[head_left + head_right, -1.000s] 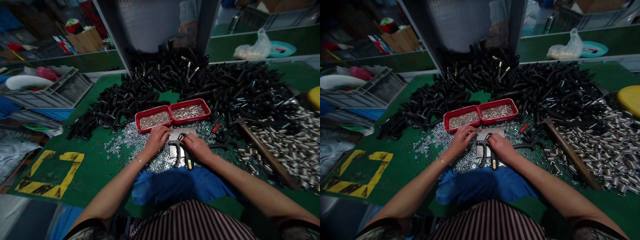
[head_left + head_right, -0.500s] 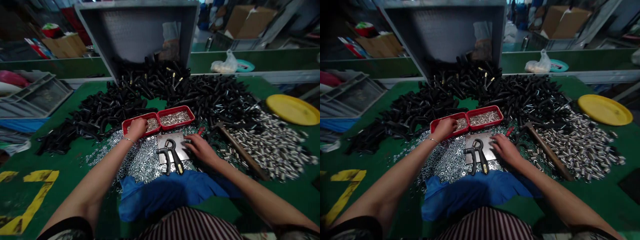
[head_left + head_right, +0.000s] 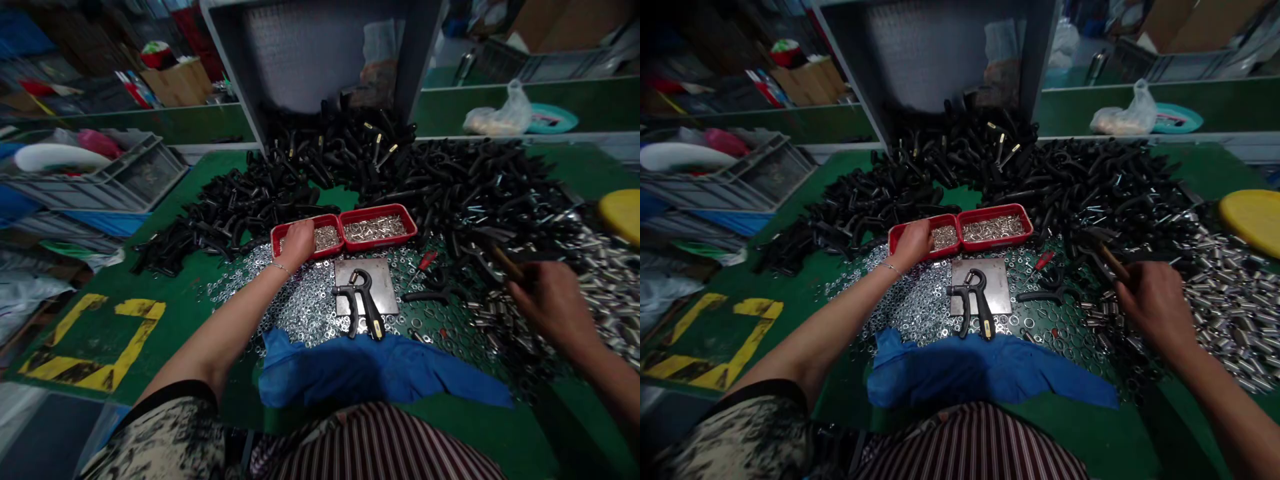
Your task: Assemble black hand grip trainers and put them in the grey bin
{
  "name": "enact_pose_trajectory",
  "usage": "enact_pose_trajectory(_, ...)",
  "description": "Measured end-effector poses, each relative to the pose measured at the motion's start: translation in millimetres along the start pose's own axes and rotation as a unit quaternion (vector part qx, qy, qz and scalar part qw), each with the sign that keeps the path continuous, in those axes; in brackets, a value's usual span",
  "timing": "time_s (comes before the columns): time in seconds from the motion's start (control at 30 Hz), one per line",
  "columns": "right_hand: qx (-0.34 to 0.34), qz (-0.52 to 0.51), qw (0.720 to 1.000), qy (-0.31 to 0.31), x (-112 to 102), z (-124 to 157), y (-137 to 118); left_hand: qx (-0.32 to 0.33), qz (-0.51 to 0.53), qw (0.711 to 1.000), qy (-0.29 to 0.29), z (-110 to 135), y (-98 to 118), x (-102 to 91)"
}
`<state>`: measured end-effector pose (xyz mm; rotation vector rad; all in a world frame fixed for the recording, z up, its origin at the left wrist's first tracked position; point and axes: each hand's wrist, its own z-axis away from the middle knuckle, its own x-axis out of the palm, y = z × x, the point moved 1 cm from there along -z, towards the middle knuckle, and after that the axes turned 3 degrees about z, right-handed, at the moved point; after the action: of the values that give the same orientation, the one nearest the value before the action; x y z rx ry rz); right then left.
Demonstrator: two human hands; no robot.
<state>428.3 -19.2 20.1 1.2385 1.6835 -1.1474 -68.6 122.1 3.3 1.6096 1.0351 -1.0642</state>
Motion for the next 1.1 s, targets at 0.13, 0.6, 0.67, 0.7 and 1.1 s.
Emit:
enact_pose_trajectory(0.13,0.071,-0.143,0.973,-0.165,-4.3,15.5,-70.3,0.015,0.071,0.997,0.024,2.5,-1.0,0.0)
enact_pose_trajectory(0.6,-0.046,-0.254,0.923,-0.286,27.8,11.4,-199.1,-0.039,0.390,0.917,0.074,65.3,10.9,-31.4)
enact_pose_trajectory(0.67,0.004,-0.337,0.893,-0.297,25.3,13.8,-198.8,-0.058,0.425,0.902,0.050,74.6,13.4,-30.5)
enact_pose_trajectory(0.7,0.036,-0.380,0.877,-0.292,22.8,16.6,-198.0,-0.064,0.440,0.895,0.032,78.9,16.7,-28.8)
enact_pose_trajectory(1.1,0.274,-0.586,0.730,-0.220,40.8,67.2,-175.4,0.112,0.197,0.972,-0.063,98.1,88.8,10.7)
